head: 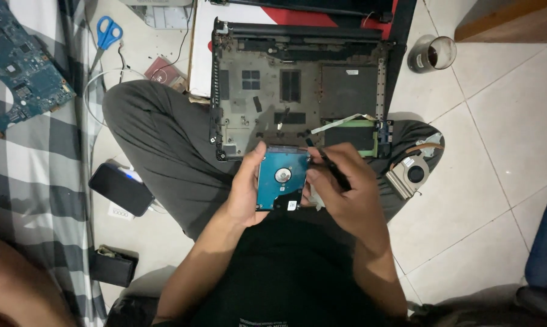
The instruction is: The person sits on the floor and uses a screwdriver to remove screws from a hard drive. They then use a white cloth to wipe the top and bottom surfaces of the hard drive.
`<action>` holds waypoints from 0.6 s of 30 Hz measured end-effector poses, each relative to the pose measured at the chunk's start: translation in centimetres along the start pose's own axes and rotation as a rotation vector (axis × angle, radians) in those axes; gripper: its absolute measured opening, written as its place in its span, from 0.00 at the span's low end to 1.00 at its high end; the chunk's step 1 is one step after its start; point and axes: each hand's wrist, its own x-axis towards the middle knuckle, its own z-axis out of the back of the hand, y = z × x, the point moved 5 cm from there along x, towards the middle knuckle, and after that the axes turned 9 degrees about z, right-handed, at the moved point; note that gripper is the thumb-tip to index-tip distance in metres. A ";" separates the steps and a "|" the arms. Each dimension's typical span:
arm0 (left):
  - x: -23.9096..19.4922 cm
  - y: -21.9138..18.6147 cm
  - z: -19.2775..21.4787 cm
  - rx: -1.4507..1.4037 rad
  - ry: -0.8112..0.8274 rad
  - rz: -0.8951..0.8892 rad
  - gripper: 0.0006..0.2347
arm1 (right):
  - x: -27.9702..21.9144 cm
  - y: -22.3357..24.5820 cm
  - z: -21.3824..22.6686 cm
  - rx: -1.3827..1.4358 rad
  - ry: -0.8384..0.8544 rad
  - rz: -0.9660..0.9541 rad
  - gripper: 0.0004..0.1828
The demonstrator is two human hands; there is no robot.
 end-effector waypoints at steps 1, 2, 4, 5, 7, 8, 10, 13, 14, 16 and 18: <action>-0.1 0.0 0.1 -0.013 -0.040 -0.018 0.27 | 0.0 0.0 0.0 -0.036 0.011 0.020 0.16; 0.0 -0.1 0.2 -0.014 -0.039 -0.017 0.27 | 0.2 0.3 -0.1 -0.037 0.010 0.020 0.16; 0.3 -0.4 0.5 0.042 -0.059 -0.035 0.27 | 0.6 0.8 -0.3 -0.074 0.024 -0.015 0.17; 0.2 -0.3 0.4 0.042 -0.058 -0.036 0.27 | 0.5 0.7 -0.2 -0.075 0.023 -0.015 0.17; -0.1 0.0 0.5 0.060 -0.071 -0.013 0.27 | 0.5 0.6 -0.3 -0.141 0.060 -0.002 0.18; -0.2 -0.1 0.2 0.062 -0.070 -0.015 0.27 | 0.5 0.5 -0.3 -0.141 0.059 0.001 0.18; -0.5 -0.4 -0.1 0.005 -0.106 -0.009 0.27 | 0.7 0.3 -0.4 -0.188 0.075 0.023 0.18; -0.9 -0.9 -0.4 -0.036 -0.096 -0.015 0.26 | 0.3 -0.8 -0.3 -0.220 0.071 0.032 0.16; -0.7 -1.1 -0.2 -0.037 -0.097 -0.018 0.26 | 0.4 -0.6 -0.3 -0.218 0.074 0.033 0.16; -0.3 -1.2 0.2 0.009 -0.075 -0.023 0.27 | 0.6 -0.3 -0.2 -0.156 0.037 0.010 0.12; -0.6 -1.4 -0.1 -0.009 -0.078 -0.025 0.27 | 0.6 -0.6 -0.1 -0.113 0.015 -0.037 0.10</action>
